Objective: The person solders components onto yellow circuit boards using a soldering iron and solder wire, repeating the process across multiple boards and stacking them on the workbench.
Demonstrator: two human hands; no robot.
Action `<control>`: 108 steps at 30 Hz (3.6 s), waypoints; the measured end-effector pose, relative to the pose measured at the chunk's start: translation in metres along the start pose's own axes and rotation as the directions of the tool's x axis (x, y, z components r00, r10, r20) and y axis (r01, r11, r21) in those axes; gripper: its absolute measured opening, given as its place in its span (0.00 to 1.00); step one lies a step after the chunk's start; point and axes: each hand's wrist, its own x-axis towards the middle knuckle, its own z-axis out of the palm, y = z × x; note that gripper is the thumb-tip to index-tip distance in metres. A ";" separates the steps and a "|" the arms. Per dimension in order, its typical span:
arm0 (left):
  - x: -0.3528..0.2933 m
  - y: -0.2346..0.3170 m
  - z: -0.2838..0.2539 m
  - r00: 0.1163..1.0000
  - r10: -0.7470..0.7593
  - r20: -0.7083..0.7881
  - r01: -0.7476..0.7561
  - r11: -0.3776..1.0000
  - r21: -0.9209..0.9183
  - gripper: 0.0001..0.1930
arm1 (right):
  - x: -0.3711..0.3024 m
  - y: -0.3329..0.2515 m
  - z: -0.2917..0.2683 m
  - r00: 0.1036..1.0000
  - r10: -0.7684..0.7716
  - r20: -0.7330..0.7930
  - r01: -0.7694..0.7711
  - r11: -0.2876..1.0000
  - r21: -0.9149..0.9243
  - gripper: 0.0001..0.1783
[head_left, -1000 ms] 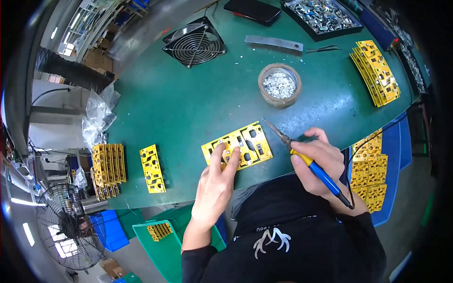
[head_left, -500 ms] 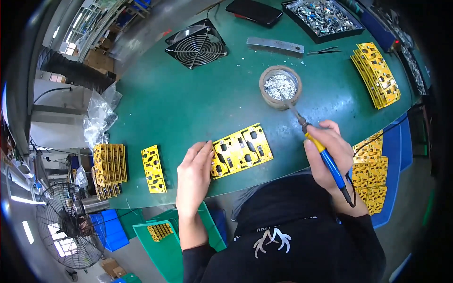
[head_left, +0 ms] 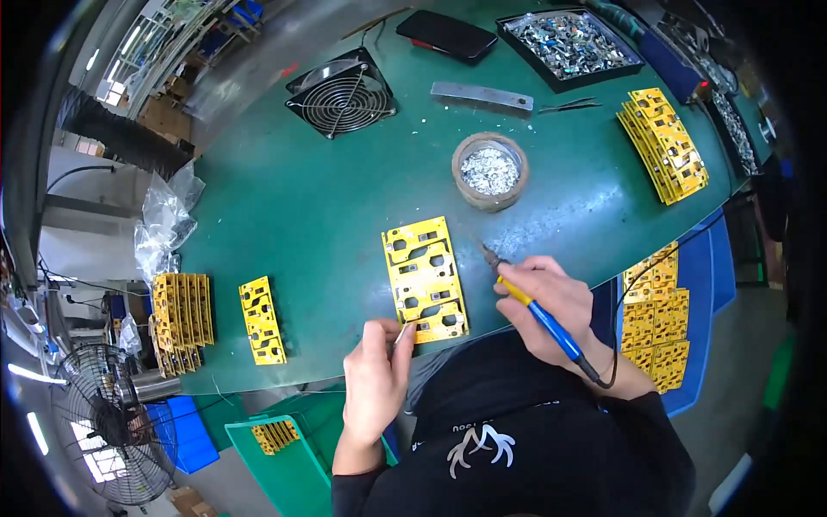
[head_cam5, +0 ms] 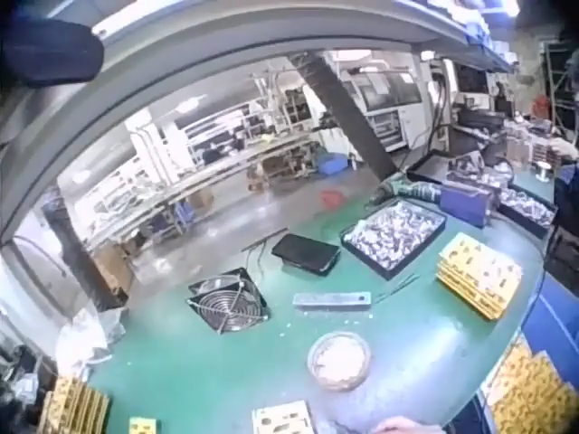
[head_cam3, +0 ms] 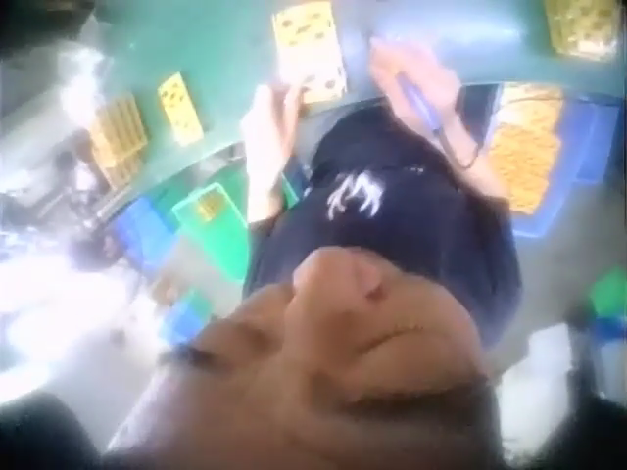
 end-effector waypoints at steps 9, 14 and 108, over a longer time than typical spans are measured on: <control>0.008 0.006 -0.004 0.992 0.115 -0.042 -0.106 0.978 0.179 0.06 | -0.003 -0.002 0.010 1.000 -0.025 0.008 0.024 0.999 0.031 0.23; 0.020 0.002 -0.001 0.962 0.253 -0.100 -0.242 0.964 0.105 0.05 | 0.004 -0.001 -0.006 1.000 -0.010 -0.008 0.009 0.999 -0.047 0.25; 0.007 0.003 0.053 0.863 0.461 -0.207 -0.368 0.854 0.369 0.11 | -0.002 -0.008 -0.003 1.000 -0.016 0.025 0.013 0.995 0.097 0.12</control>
